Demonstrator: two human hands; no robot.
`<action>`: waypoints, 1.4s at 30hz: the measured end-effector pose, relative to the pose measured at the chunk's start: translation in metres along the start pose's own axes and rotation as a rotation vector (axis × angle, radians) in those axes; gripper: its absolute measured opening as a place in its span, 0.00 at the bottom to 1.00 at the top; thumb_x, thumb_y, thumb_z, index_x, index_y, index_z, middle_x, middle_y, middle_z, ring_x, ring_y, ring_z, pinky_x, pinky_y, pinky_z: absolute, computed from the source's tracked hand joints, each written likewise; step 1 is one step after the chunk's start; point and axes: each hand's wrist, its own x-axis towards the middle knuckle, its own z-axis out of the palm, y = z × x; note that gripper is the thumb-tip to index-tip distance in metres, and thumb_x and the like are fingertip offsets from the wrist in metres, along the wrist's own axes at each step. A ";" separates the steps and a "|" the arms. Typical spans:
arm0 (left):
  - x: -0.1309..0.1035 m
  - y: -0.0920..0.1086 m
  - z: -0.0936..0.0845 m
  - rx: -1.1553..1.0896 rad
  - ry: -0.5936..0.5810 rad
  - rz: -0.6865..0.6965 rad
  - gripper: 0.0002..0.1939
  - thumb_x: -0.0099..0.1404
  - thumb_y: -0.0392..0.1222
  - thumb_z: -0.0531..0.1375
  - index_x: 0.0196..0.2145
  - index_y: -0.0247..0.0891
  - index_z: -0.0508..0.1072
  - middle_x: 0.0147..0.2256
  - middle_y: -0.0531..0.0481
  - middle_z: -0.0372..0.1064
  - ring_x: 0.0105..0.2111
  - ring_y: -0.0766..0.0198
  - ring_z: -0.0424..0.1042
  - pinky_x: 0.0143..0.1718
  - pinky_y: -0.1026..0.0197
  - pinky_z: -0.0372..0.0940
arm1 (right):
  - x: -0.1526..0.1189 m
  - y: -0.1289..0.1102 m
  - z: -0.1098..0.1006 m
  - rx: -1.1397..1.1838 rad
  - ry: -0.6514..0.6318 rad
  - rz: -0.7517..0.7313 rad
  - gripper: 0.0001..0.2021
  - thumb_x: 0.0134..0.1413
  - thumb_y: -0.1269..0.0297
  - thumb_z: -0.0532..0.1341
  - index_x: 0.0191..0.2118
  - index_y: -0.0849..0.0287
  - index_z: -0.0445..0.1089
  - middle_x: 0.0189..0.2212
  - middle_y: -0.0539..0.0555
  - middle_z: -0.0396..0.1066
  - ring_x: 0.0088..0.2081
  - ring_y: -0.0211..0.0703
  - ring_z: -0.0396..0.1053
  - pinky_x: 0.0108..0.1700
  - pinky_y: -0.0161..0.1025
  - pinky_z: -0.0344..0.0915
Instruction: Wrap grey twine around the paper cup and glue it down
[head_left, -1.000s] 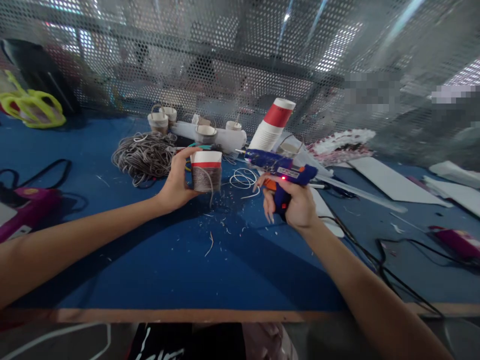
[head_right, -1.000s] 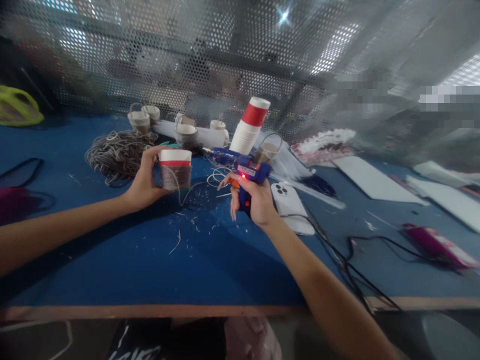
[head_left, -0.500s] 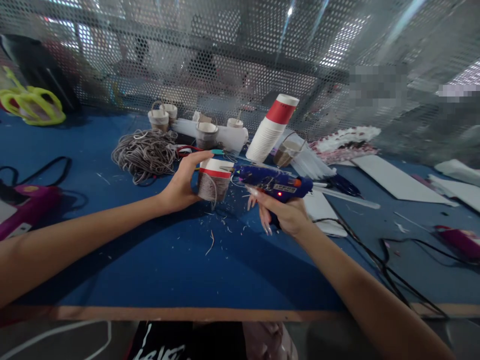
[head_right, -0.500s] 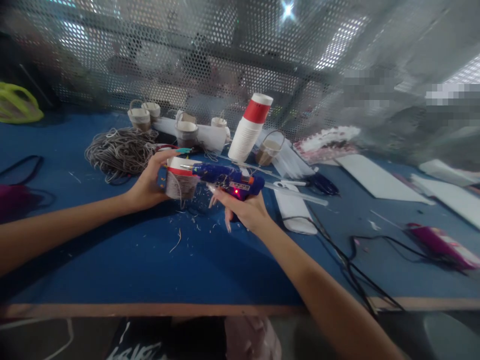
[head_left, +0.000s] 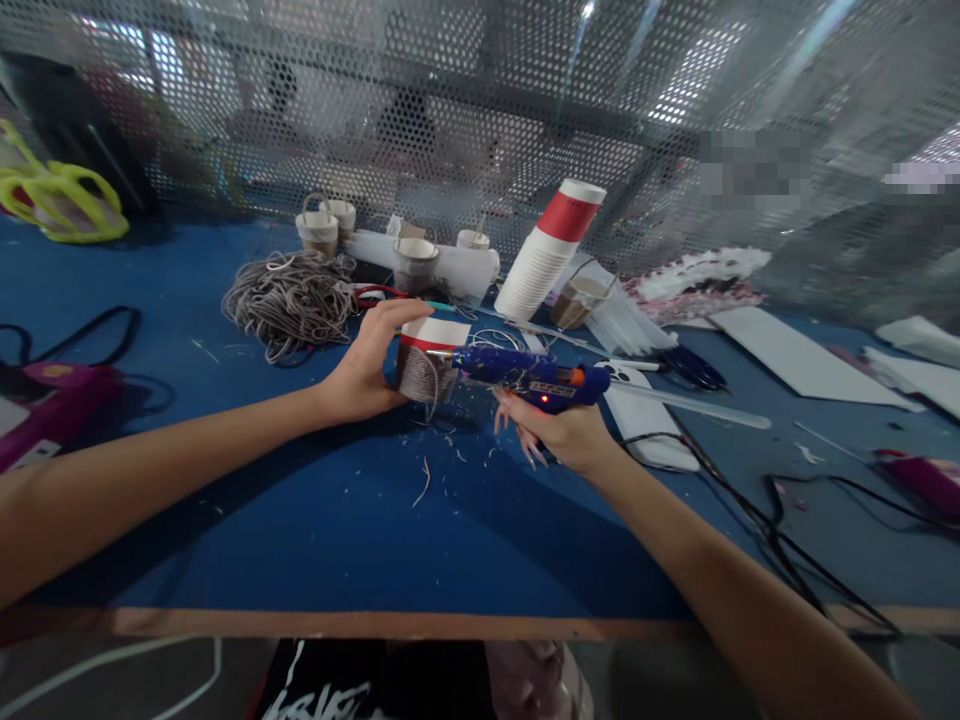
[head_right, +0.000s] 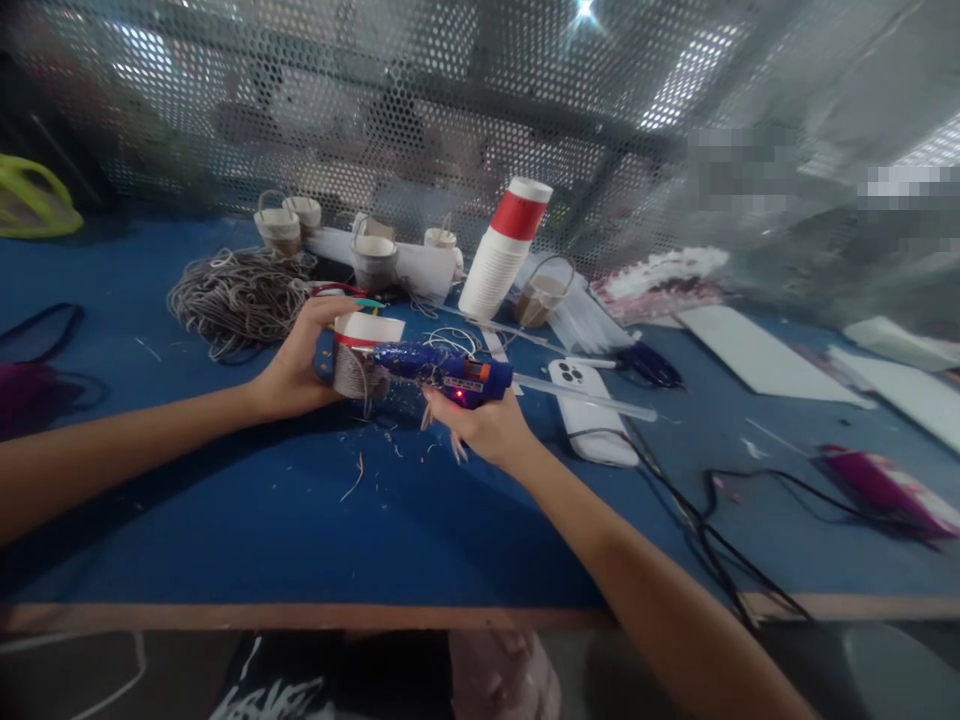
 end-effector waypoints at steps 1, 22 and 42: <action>0.000 0.000 0.000 0.004 -0.005 -0.004 0.37 0.57 0.46 0.68 0.60 0.40 0.57 0.53 0.39 0.64 0.56 0.50 0.65 0.56 0.45 0.66 | 0.000 0.000 0.000 0.007 0.002 0.017 0.14 0.50 0.53 0.65 0.23 0.56 0.67 0.13 0.46 0.61 0.16 0.35 0.61 0.19 0.37 0.63; 0.001 0.000 0.000 -0.004 -0.002 -0.015 0.36 0.56 0.48 0.68 0.59 0.42 0.58 0.52 0.40 0.65 0.54 0.49 0.66 0.54 0.46 0.66 | 0.000 -0.009 0.000 0.009 0.017 0.016 0.15 0.49 0.62 0.63 0.15 0.54 0.64 0.09 0.46 0.60 0.13 0.36 0.59 0.17 0.37 0.59; -0.003 -0.006 0.002 -0.174 -0.043 -0.119 0.43 0.52 0.43 0.71 0.60 0.47 0.56 0.56 0.40 0.60 0.57 0.47 0.64 0.58 0.40 0.65 | -0.001 -0.007 -0.001 0.002 0.011 0.005 0.16 0.49 0.61 0.62 0.15 0.54 0.62 0.08 0.44 0.59 0.12 0.35 0.60 0.19 0.38 0.63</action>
